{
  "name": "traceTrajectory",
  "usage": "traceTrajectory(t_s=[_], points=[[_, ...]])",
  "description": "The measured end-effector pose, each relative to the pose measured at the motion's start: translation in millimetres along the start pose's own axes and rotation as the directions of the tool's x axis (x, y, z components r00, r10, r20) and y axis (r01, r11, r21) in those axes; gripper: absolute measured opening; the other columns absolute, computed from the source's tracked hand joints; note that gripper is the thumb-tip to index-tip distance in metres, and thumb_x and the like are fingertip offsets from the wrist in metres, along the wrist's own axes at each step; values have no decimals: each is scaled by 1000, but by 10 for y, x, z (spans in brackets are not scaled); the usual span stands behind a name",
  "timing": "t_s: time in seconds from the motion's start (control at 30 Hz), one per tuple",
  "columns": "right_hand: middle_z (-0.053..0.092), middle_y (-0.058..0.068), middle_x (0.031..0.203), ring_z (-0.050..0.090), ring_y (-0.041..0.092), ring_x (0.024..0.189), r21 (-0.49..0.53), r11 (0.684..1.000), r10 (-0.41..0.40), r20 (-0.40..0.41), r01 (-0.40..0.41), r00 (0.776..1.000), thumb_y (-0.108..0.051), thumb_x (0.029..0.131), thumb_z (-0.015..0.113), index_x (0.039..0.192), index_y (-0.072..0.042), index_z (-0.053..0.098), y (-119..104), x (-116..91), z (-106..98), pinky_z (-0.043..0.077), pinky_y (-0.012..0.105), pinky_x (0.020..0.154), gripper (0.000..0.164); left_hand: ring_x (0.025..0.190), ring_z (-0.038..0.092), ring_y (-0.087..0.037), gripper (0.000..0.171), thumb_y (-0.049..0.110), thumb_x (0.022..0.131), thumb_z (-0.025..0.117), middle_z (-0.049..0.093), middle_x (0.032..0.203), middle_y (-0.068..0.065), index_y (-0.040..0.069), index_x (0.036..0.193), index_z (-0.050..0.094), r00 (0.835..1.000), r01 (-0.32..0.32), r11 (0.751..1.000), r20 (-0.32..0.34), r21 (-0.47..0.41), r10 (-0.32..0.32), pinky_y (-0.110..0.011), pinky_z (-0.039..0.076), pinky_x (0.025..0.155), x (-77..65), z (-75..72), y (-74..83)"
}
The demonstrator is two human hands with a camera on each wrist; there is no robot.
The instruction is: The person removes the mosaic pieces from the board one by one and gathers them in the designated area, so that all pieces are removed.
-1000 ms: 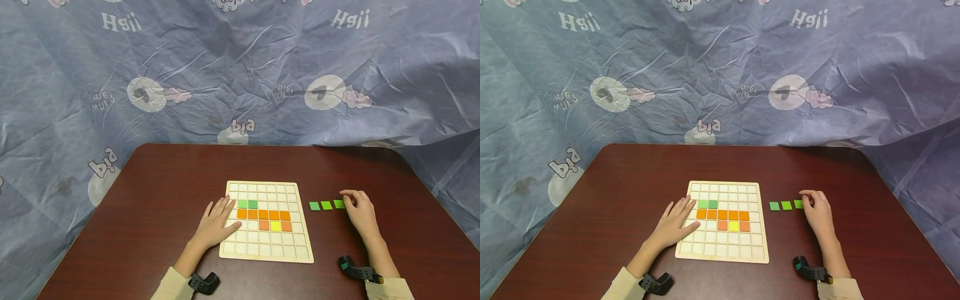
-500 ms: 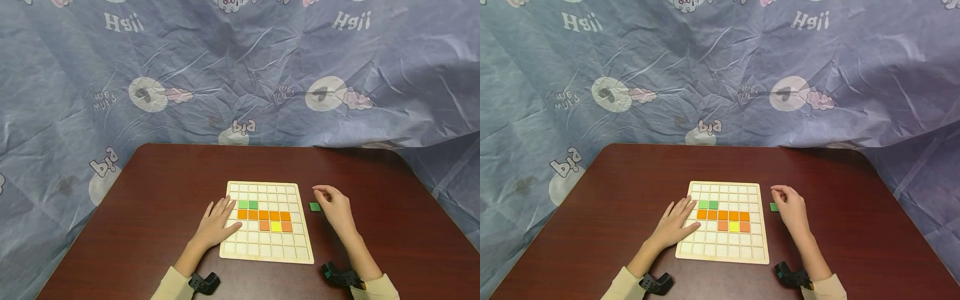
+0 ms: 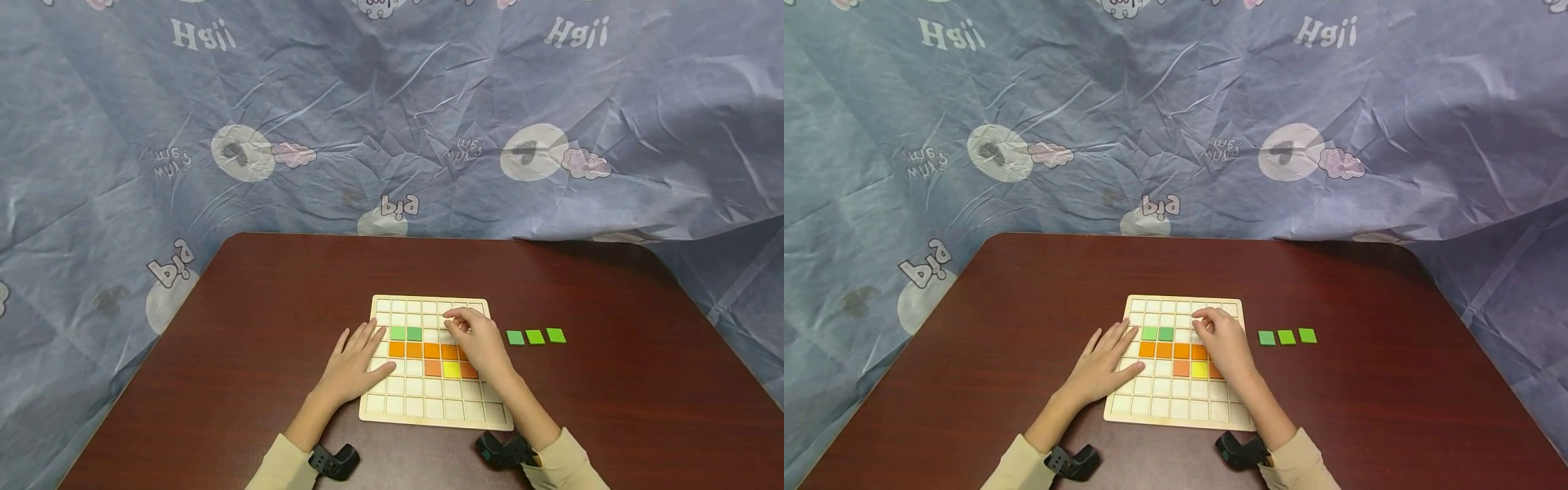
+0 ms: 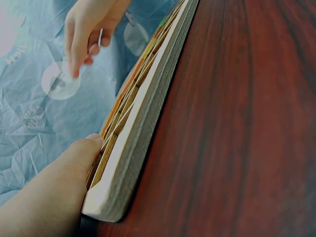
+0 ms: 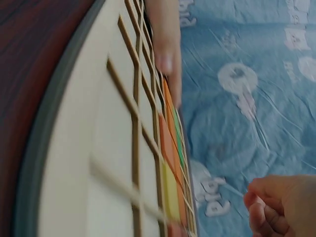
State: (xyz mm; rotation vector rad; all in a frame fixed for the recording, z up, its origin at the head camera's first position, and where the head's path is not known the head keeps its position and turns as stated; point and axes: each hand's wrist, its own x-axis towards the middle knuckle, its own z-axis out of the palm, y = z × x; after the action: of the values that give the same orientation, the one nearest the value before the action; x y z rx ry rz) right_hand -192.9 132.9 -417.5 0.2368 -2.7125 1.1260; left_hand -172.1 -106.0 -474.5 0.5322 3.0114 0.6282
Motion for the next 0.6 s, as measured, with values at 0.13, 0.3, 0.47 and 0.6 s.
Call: traceTrajectory(t_s=[0.13,0.3,0.47,0.6], points=[[59,1,74,47,11,63,64,998,26,-1,-26,1000,-16,85,63,95,-8,69,-67,37,201,38,19,51,14,141,15,-16,72,62,86,38,15,153,2,24,145,24,1000,5,1000,-3,6,-5,-45,5,115,1,5,5],[58,1,74,46,11,62,103,994,48,-1,-47,999,-14,84,64,93,-7,69,-54,42,426,39,18,51,12,142,15,-17,72,62,86,38,15,154,2,24,145,23,1000,9,1000,7,2,-9,-46,6,114,5,11,17],[57,0,82,48,10,70,107,994,28,28,-31,999,-15,82,66,95,-8,69,-17,20,571,43,18,62,14,141,15,-17,72,62,86,37,15,154,1,24,145,24,1000,5,1000,-1,4,-5,-46,5,114,3,7,18],[57,0,90,50,10,77,102,994,44,50,-49,998,-19,82,68,98,-10,68,-6,16,625,45,22,70,19,141,16,-18,72,62,86,37,16,153,1,24,145,24,1000,4,1000,-6,14,-4,-46,5,114,0,7,2]])
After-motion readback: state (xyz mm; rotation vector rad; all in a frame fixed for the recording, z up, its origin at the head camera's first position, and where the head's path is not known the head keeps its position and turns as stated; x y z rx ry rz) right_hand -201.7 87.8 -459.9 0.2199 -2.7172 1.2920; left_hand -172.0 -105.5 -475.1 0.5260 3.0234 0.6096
